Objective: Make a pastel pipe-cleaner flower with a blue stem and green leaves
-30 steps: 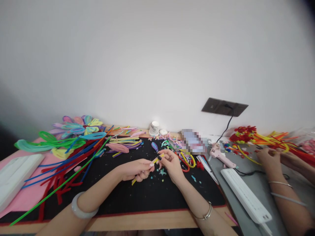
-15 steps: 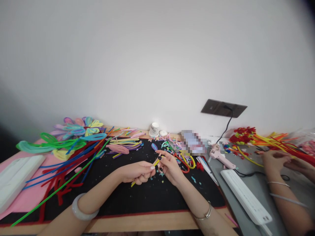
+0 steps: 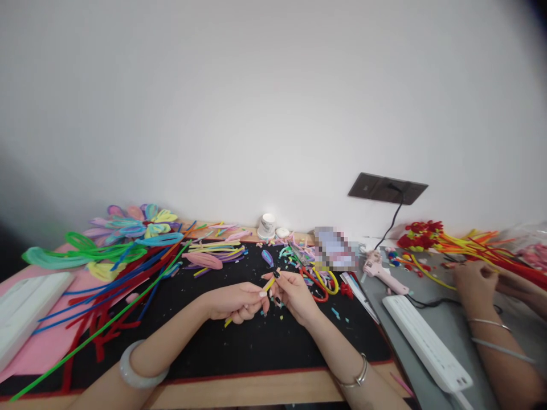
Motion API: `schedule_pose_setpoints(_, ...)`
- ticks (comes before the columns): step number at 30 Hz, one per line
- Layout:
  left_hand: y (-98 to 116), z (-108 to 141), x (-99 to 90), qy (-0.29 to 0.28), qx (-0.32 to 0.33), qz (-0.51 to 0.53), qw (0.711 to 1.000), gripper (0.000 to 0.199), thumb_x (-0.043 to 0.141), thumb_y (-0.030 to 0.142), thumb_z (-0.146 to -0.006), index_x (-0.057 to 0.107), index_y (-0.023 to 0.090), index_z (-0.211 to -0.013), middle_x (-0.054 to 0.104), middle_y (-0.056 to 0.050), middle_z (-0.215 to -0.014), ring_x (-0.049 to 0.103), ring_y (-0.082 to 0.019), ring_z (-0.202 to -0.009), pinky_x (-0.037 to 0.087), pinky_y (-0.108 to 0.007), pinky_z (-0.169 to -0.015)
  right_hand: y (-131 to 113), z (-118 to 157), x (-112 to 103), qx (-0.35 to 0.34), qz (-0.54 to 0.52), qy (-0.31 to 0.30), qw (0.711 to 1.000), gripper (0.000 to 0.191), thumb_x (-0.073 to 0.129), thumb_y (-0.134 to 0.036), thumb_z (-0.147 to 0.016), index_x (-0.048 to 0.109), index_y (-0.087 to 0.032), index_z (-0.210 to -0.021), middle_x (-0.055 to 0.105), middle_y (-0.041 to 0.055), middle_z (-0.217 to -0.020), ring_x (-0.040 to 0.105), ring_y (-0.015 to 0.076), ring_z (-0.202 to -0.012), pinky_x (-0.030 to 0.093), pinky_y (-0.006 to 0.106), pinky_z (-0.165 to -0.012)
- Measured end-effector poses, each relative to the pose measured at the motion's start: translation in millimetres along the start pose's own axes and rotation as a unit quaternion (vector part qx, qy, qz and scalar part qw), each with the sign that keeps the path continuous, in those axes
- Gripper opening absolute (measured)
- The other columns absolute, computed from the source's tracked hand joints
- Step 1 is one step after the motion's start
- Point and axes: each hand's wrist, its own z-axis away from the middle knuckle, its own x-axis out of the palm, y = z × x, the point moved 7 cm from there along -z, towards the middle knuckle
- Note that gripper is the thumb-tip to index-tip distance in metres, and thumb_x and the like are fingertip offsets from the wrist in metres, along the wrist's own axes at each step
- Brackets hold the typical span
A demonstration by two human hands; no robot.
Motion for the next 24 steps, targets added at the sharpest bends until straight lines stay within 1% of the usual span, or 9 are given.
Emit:
schedule_pose_setpoints(5,1.7,2.1,0.5,0.007,-0.001,-0.005,1.0,0.038,0.058,0.05,-0.077,0.058,0.013,-0.08,0.028,0.008,-0.055,0.014,-0.004,-0.044,0.006,-0.021,-0.038,-1.0,-1.0,-3.2,-0.021,0.035,0.01,0.999,0.028,0.058,-0.038,-0.081,0.07,-0.013,-0.085,0.058,0.0006,-0.054,0.042,0.0055,-0.041,0.03,0.018,-0.041)
schedule_pose_setpoints(10,2.0,2.9,1.0,0.012,-0.009,-0.011,1.0,0.041,0.06,0.053,-0.074,0.058,0.013,-0.08,0.028,0.008,-0.054,0.015,-0.004,-0.044,0.007,-0.02,-0.038,-2.6,-1.3,-3.2,-0.021,0.051,0.021,0.998,0.03,0.059,-0.041,-0.079,0.07,-0.013,-0.083,0.058,0.0013,-0.054,0.041,0.007,-0.041,0.029,0.02,-0.041)
schedule_pose_setpoints(16,1.5,3.4,4.7,-0.009,-0.019,-0.011,1.0,0.039,0.059,0.051,-0.076,0.059,0.012,-0.078,0.028,0.008,-0.053,0.014,-0.004,-0.043,0.006,-0.021,-0.037,-8.5,-2.2,-8.2,-0.022,0.048,0.045,0.998,0.029,0.059,-0.041,-0.079,0.069,-0.014,-0.082,0.057,0.001,-0.053,0.038,0.0075,-0.039,0.03,0.02,-0.039)
schedule_pose_setpoints(19,2.7,3.6,3.9,-0.004,-0.006,-0.005,1.0,0.036,0.059,0.049,-0.077,0.059,0.012,-0.079,0.028,0.008,-0.054,0.014,-0.005,-0.044,0.006,-0.021,-0.037,-9.5,-1.9,-8.4,-0.018,0.042,0.035,0.998,0.029,0.06,-0.041,-0.078,0.069,-0.014,-0.081,0.057,0.0015,-0.054,0.039,0.0076,-0.039,0.031,0.02,-0.039)
schedule_pose_setpoints(22,2.5,3.6,4.0,-0.009,-0.002,-0.004,1.0,0.036,0.058,0.048,-0.078,0.059,0.012,-0.081,0.029,0.008,-0.055,0.015,-0.005,-0.044,0.006,-0.021,-0.037,-7.4,-0.3,-3.1,-0.003,0.031,0.004,1.0,0.029,0.061,-0.041,-0.077,0.069,-0.014,-0.084,0.059,0.0023,-0.058,0.041,0.0073,-0.04,0.033,0.02,-0.04)
schedule_pose_setpoints(24,2.5,3.5,3.2,-0.007,0.0,-0.003,1.0,0.036,0.058,0.048,-0.078,0.059,0.013,-0.082,0.029,0.008,-0.055,0.015,-0.004,-0.043,0.007,-0.021,-0.037,-5.6,1.0,0.8,0.008,0.017,-0.012,1.0,0.032,0.059,-0.044,-0.078,0.069,-0.014,-0.087,0.06,0.003,-0.059,0.043,0.0077,-0.041,0.036,0.02,-0.042)
